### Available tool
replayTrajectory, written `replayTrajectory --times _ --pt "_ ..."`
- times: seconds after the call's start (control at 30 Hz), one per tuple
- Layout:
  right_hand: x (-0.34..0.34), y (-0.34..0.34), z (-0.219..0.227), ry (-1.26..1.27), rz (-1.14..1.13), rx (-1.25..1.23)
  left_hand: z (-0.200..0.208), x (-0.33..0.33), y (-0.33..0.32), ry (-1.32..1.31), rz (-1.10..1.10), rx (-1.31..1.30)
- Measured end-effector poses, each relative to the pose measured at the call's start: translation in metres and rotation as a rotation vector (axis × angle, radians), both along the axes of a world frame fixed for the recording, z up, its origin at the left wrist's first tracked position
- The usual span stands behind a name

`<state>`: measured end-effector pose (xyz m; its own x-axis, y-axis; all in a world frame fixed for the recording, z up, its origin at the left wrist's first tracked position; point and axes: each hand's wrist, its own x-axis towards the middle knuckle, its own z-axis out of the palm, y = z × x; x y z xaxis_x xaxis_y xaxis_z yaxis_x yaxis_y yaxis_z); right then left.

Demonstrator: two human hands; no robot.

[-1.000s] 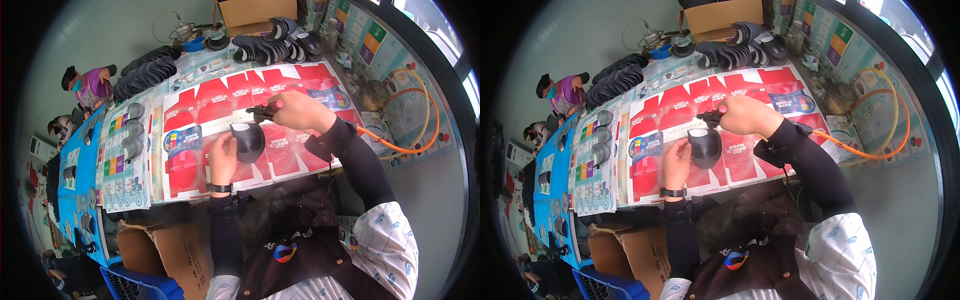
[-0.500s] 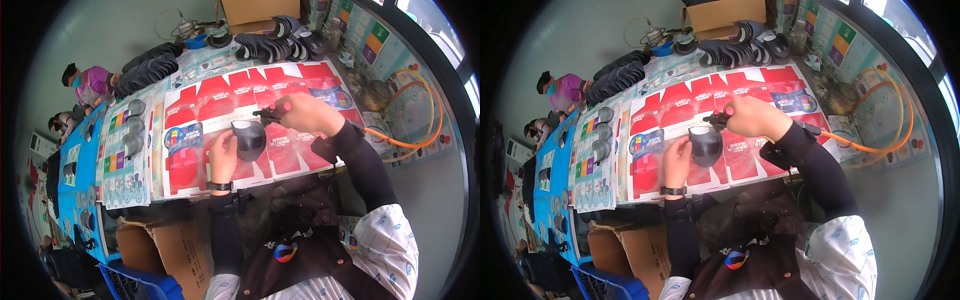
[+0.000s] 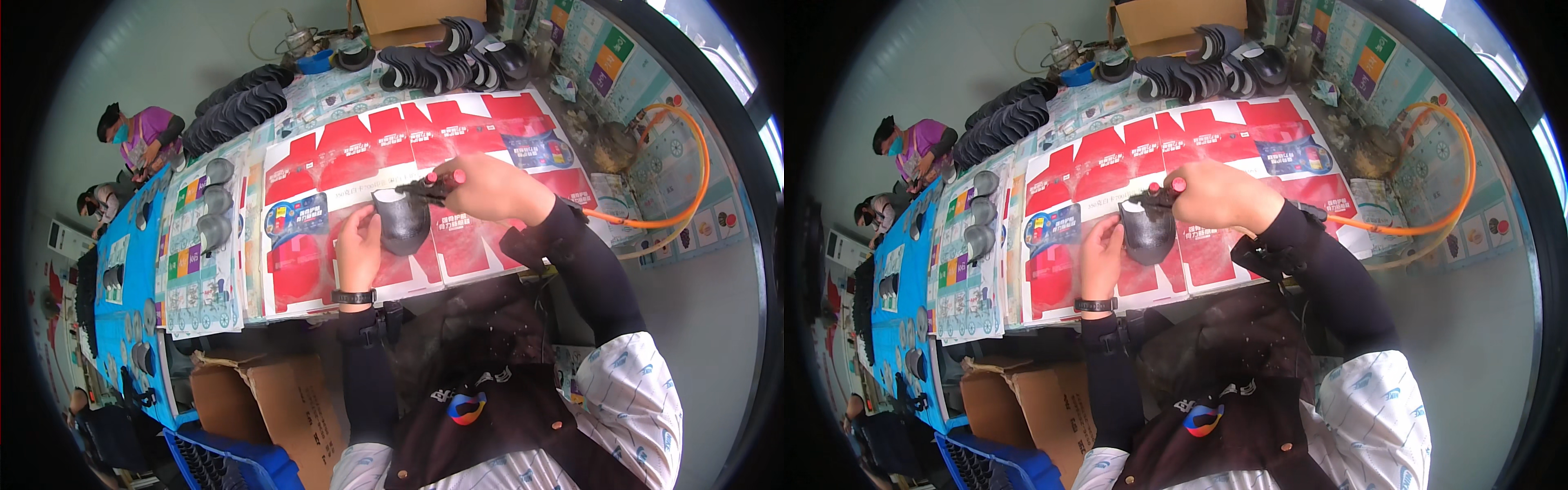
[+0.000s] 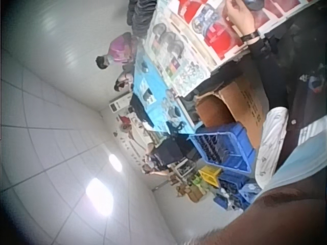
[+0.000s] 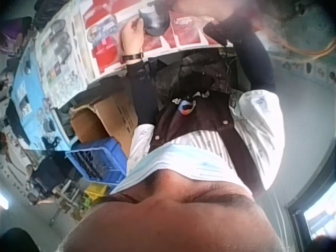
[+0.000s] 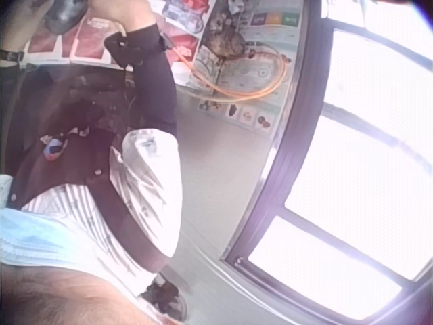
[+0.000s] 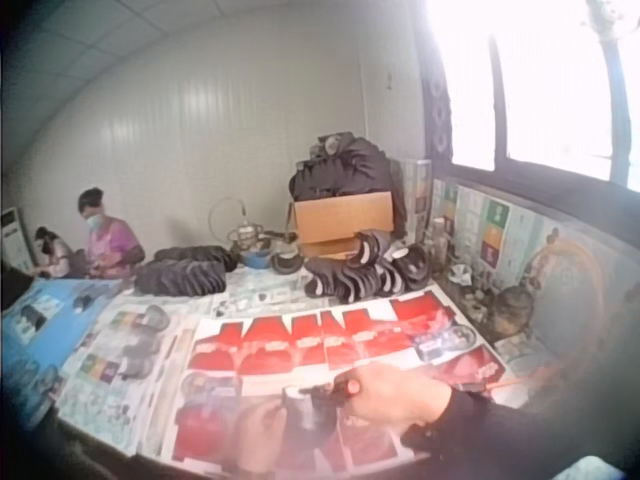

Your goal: Apply adhesive or sealant to shoe components using a specialized applicator tool in a factory setting.

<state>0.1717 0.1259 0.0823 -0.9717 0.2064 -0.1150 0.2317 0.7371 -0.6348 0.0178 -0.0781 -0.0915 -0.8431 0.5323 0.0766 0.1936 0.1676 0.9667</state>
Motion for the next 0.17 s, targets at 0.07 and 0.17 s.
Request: replayTrajectory --times 0.07,0.17 --pt "0.001 -0.007 0.018 -0.047 -0.026 -0.011 0.005 0.003 -0.001 0.049 -0.009 -0.019" --pt "0.002 -0.012 0.013 -0.227 0.022 0.074 -0.003 -0.001 -0.002 0.068 -0.004 -0.041"
